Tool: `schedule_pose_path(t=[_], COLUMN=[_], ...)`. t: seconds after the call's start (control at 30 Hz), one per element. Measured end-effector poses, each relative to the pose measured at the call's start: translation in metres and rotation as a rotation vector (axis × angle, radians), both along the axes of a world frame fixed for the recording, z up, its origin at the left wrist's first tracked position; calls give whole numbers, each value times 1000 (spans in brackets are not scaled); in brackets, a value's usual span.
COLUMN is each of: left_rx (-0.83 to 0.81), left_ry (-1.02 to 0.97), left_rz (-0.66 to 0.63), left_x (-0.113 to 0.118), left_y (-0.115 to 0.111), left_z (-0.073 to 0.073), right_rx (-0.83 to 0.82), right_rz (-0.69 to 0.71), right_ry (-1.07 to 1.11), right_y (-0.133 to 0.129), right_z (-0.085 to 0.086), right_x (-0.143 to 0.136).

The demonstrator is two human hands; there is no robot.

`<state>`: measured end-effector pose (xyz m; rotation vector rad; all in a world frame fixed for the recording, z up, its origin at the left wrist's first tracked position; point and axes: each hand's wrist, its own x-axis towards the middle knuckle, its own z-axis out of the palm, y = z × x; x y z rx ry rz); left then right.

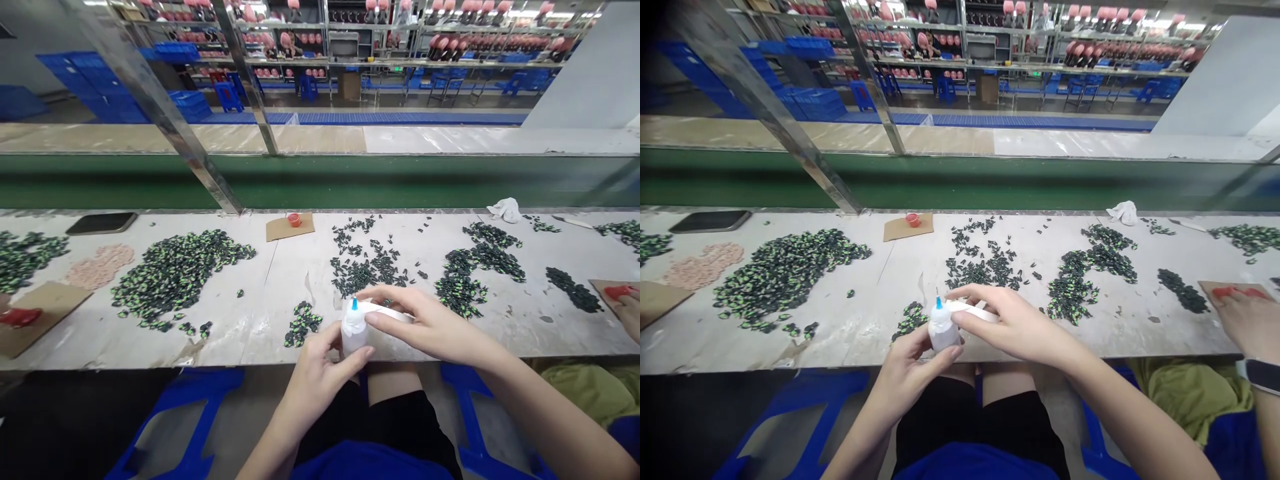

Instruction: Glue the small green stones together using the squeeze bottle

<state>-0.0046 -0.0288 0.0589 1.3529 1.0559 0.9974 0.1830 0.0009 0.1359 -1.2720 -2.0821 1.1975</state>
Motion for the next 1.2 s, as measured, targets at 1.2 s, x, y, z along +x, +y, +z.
schedule_pose_path(t=[1.2], left_rx=[-199], left_ry=[-827], left_rz=[-156], left_x=[20], left_y=[2], left_z=[-15], right_rx=[429], right_rz=[-276], right_ry=[112], right_y=[-13], right_z=[-10], right_x=[-28])
